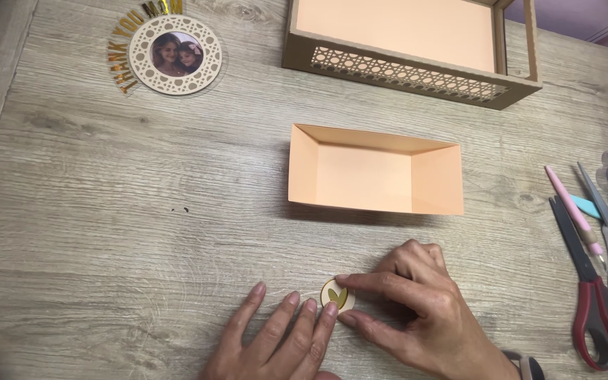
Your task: Assembling a small paper box and decorating it with a wooden heart using glue and tape
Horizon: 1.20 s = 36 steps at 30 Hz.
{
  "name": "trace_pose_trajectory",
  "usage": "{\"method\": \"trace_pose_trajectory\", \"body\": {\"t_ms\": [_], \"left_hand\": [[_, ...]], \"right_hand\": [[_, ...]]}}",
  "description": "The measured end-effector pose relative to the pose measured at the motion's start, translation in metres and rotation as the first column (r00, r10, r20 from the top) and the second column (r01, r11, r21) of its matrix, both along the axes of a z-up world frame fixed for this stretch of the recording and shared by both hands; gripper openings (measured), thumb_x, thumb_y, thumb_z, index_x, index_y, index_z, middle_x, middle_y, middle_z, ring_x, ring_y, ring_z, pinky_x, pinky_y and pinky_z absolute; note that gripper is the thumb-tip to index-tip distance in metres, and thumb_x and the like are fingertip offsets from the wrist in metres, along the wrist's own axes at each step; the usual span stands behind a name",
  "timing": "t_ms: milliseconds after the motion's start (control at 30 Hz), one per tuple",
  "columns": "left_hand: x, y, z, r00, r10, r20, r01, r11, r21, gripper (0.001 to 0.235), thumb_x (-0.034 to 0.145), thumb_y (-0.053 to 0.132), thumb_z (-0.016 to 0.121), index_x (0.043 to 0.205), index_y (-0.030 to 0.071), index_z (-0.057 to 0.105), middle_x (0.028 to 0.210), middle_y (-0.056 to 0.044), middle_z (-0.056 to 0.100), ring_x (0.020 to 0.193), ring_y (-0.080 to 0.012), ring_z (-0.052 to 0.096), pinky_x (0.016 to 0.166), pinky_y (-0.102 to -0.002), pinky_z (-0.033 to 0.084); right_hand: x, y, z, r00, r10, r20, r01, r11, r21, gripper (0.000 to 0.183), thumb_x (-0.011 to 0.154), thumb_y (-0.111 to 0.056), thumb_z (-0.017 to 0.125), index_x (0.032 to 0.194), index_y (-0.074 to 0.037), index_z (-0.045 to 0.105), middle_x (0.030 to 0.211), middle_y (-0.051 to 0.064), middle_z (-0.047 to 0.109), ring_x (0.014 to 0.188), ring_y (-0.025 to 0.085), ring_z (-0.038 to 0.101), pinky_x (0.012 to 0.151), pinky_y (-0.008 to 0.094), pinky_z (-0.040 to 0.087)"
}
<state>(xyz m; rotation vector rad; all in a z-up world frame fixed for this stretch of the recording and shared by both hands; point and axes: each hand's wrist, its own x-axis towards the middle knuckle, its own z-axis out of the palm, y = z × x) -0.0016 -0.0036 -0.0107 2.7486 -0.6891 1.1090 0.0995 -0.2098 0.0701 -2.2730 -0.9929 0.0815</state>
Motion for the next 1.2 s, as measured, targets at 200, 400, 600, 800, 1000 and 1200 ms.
{"method": "trace_pose_trajectory", "body": {"t_ms": [200, 400, 600, 800, 1000, 1200], "left_hand": [[0.001, 0.001, 0.008, 1.000, 0.013, -0.017, -0.012, 1.000, 0.018, 0.063, 0.113, 0.054, 0.017, 0.128, 0.019, 0.068, 0.124, 0.004, 0.071, 0.110, -0.0135, 0.066, 0.092, -0.044, 0.056], [0.001, 0.004, 0.013, 0.998, -0.001, -0.055, 0.002, 1.000, 0.024, 0.059, 0.114, 0.053, 0.021, 0.130, 0.018, 0.065, 0.135, 0.005, 0.069, 0.115, -0.0137, 0.064, 0.096, -0.044, 0.054], [0.002, 0.005, 0.023, 0.997, -0.032, -0.076, 0.031, 0.999, -0.008, 0.059, 0.112, 0.058, 0.028, 0.127, 0.018, 0.069, 0.134, 0.000, 0.070, 0.116, -0.0158, 0.065, 0.096, -0.046, 0.054], [-0.001, 0.005, 0.026, 0.992, -0.089, -0.088, 0.086, 0.996, -0.039, 0.054, 0.111, 0.056, 0.034, 0.125, 0.018, 0.069, 0.131, -0.006, 0.071, 0.111, -0.0200, 0.069, 0.096, -0.050, 0.053], [-0.003, 0.005, 0.029, 0.987, -0.118, -0.112, 0.111, 0.992, -0.067, 0.051, 0.109, 0.055, 0.042, 0.126, 0.014, 0.067, 0.134, -0.009, 0.069, 0.109, -0.0234, 0.069, 0.096, -0.052, 0.052], [0.004, 0.001, 0.048, 0.967, -0.128, -0.221, 0.072, 0.967, -0.245, 0.037, 0.104, 0.040, 0.057, 0.128, 0.013, 0.066, 0.117, -0.004, 0.069, 0.095, -0.0233, 0.064, 0.088, -0.045, 0.049]], "right_hand": [[0.001, -0.003, 0.004, 0.999, 0.037, 0.019, -0.038, 0.998, 0.051, 0.040, 0.082, -0.037, 0.082, 0.115, -0.015, 0.076, 0.081, -0.004, 0.061, 0.078, 0.013, 0.059, 0.081, 0.033, 0.039], [-0.003, -0.012, 0.000, 0.968, 0.134, 0.212, -0.143, 0.989, 0.030, 0.050, 0.080, -0.042, 0.086, 0.116, -0.011, 0.075, 0.077, -0.001, 0.053, 0.072, 0.015, 0.054, 0.073, 0.034, 0.043], [-0.008, -0.014, 0.004, 0.932, 0.196, 0.305, -0.182, 0.981, -0.073, 0.062, 0.086, -0.050, 0.082, 0.129, -0.009, 0.066, 0.081, -0.001, 0.056, 0.072, 0.017, 0.052, 0.074, 0.035, 0.045], [-0.013, -0.016, 0.004, 0.914, 0.242, 0.326, -0.204, 0.968, -0.147, 0.062, 0.093, -0.049, 0.076, 0.139, -0.010, 0.060, 0.084, 0.000, 0.053, 0.075, 0.017, 0.053, 0.072, 0.035, 0.044], [-0.015, -0.022, 0.006, 0.876, 0.290, 0.385, -0.277, 0.957, -0.090, 0.055, 0.093, -0.045, 0.078, 0.129, -0.005, 0.067, 0.079, 0.001, 0.051, 0.067, 0.018, 0.050, 0.062, 0.035, 0.042], [-0.020, -0.022, 0.006, 0.894, 0.246, 0.374, -0.259, 0.966, -0.014, 0.039, 0.097, -0.038, 0.070, 0.120, -0.006, 0.072, 0.080, 0.004, 0.055, 0.065, 0.020, 0.055, 0.060, 0.036, 0.046]]}}
